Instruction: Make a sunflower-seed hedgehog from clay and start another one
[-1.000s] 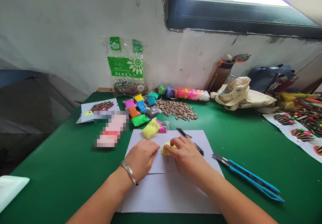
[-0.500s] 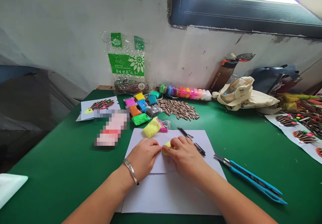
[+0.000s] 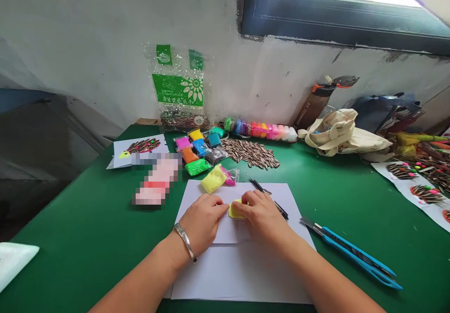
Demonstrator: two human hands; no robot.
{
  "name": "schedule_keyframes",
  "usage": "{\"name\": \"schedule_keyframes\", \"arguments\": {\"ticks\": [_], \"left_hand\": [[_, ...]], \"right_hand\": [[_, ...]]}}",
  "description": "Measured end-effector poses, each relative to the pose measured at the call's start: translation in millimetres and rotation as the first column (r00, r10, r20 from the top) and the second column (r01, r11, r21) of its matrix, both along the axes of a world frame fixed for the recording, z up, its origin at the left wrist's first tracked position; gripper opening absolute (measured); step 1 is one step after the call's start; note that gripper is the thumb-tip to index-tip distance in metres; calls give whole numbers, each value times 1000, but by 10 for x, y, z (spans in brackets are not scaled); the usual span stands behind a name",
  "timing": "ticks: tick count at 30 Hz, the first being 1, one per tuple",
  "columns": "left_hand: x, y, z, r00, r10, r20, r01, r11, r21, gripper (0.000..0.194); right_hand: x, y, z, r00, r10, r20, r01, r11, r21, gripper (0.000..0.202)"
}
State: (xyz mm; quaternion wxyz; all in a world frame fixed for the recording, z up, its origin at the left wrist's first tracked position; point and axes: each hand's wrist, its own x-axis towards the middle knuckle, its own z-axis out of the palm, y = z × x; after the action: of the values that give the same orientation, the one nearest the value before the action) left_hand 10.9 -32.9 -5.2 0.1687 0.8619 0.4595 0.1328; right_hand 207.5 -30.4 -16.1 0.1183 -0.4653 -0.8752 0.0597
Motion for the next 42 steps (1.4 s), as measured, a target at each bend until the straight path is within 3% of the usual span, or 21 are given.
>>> {"name": "schedule_keyframes", "arguments": {"ticks": [6,12,23,30,42], "left_hand": [[6,-23,6,999,-5,-40,5,1000,-3,31],[-11,-3,-3,1000,-23,-18,23,1000,-14,32],[-6,3,-14,1000,-8,-2,8,1000,7,32],[-18,8,-22,1000,-20,9,20,1000,3,31],[-18,11,-17,999,-2,47,2,1000,7,30]], "right_hand": [[-39,2,7,1000,-1,21,1,1000,-17,24],[53,6,-1,995,-58,-76,57,998,-21,42],[26,41,-73,999,-33,18,33,999,25,22],[47,18,-38,994,-67,-89,67,998,3,35],[-108,-52,68,1000,-10,25,11,999,-35,26]]}}
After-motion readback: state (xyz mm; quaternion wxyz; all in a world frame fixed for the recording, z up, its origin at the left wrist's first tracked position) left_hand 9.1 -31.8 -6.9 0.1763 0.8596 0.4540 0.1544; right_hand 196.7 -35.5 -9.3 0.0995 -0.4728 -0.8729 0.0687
